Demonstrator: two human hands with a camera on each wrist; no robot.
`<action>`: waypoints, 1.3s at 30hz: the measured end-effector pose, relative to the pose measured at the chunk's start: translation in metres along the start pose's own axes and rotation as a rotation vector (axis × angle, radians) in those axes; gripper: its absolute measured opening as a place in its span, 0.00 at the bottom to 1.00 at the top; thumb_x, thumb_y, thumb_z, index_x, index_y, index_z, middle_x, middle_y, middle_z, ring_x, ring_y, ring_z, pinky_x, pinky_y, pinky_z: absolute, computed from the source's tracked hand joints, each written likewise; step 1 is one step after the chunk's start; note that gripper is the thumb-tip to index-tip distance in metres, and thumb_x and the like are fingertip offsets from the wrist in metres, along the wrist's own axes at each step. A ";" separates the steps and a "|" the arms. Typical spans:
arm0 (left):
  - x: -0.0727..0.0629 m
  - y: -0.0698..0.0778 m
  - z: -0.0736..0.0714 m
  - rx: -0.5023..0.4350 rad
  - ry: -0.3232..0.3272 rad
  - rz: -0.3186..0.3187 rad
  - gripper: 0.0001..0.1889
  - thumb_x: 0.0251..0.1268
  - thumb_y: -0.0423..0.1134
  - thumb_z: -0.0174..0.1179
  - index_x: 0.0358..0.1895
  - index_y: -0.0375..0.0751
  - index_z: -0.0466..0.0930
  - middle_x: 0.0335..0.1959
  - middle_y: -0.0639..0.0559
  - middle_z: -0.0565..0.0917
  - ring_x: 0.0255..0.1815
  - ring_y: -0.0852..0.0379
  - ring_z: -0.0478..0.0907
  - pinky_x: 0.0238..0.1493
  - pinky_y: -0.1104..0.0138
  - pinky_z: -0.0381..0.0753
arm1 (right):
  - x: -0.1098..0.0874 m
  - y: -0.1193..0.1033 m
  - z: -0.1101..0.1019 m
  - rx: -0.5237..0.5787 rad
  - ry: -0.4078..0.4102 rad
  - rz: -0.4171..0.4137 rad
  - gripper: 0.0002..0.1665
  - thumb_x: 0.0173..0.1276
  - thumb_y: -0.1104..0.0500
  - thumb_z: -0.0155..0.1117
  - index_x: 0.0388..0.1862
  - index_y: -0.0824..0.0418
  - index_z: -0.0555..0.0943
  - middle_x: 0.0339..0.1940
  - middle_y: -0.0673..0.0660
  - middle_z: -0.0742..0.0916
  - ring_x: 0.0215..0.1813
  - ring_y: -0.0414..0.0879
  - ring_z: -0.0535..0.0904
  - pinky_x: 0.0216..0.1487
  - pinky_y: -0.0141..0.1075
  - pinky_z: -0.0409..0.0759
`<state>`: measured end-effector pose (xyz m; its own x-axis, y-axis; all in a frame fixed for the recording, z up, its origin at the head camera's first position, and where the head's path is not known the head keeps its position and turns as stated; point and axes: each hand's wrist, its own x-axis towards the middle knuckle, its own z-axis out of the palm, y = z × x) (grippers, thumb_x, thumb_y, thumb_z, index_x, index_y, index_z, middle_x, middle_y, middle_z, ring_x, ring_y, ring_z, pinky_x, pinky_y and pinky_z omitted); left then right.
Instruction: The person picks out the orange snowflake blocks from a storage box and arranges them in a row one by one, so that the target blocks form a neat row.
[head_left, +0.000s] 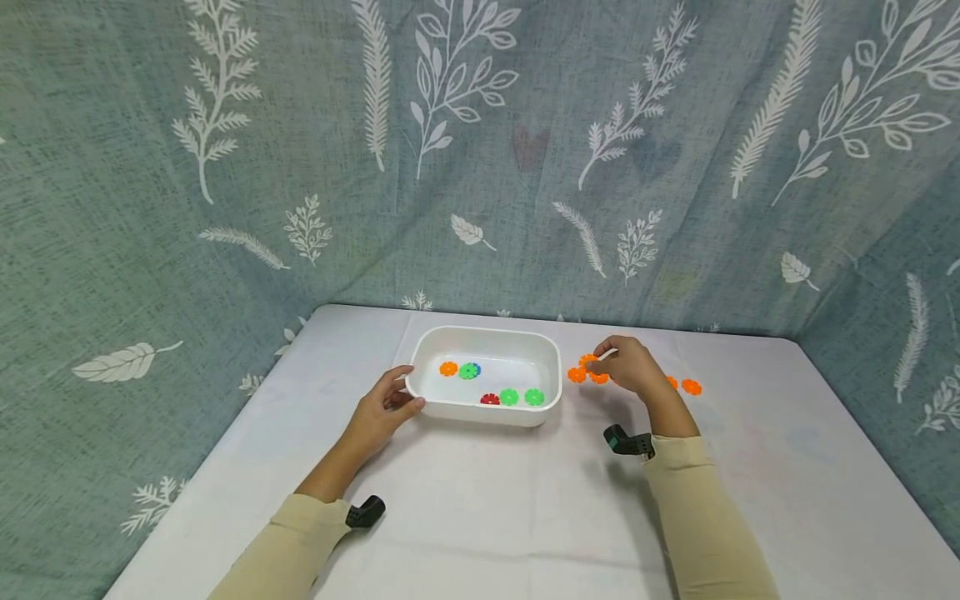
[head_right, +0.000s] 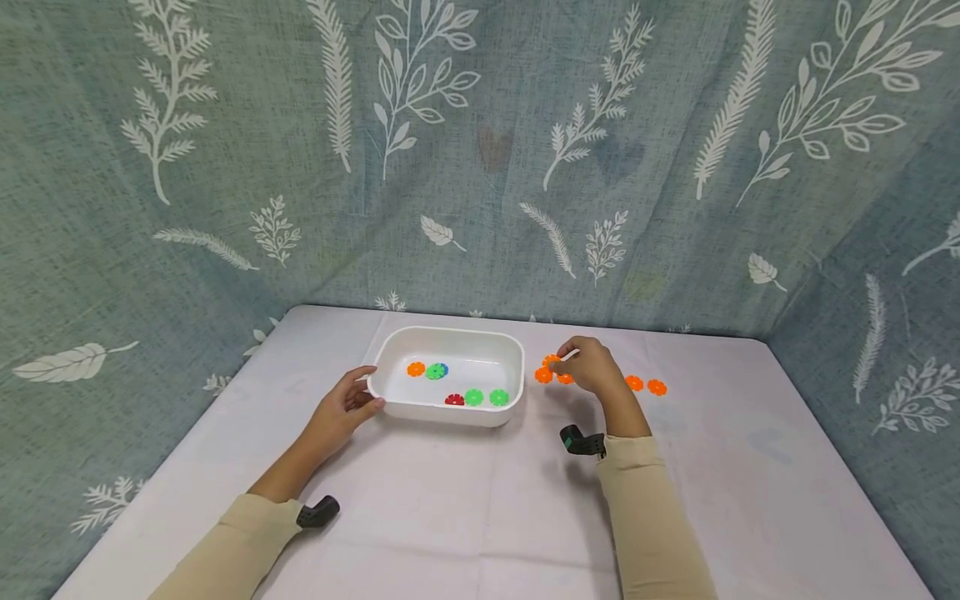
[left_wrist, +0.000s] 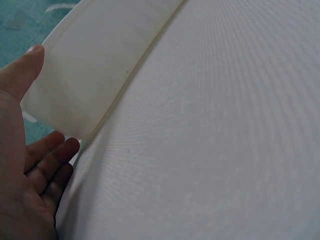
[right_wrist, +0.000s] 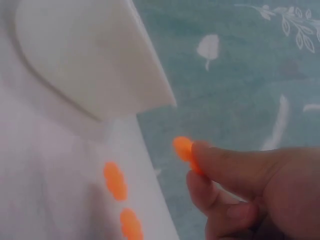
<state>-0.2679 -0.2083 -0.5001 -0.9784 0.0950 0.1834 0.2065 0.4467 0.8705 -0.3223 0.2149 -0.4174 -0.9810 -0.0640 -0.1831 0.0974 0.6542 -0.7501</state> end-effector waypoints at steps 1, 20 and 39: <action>0.000 0.000 0.000 0.000 -0.001 0.002 0.37 0.59 0.56 0.68 0.70 0.55 0.64 0.61 0.46 0.77 0.49 0.49 0.78 0.50 0.52 0.75 | -0.001 0.003 -0.002 -0.002 0.003 0.003 0.21 0.65 0.54 0.69 0.51 0.62 0.76 0.43 0.60 0.85 0.47 0.59 0.79 0.43 0.47 0.76; 0.003 0.007 -0.001 0.016 -0.004 -0.003 0.36 0.60 0.54 0.67 0.70 0.56 0.64 0.61 0.47 0.77 0.49 0.50 0.78 0.52 0.51 0.74 | -0.012 0.058 -0.045 0.010 0.073 0.063 0.22 0.67 0.56 0.66 0.54 0.67 0.74 0.44 0.62 0.83 0.43 0.56 0.76 0.40 0.44 0.73; 0.000 -0.002 0.001 -0.010 -0.006 -0.006 0.37 0.58 0.57 0.67 0.70 0.58 0.64 0.60 0.49 0.78 0.50 0.51 0.78 0.50 0.52 0.75 | -0.019 0.123 -0.084 0.059 0.185 0.200 0.27 0.70 0.55 0.62 0.61 0.70 0.71 0.49 0.66 0.79 0.42 0.54 0.74 0.38 0.41 0.73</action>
<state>-0.2688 -0.2086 -0.5023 -0.9797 0.0972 0.1752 0.2002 0.4387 0.8760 -0.3061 0.3593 -0.4530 -0.9547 0.2041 -0.2164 0.2965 0.5944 -0.7475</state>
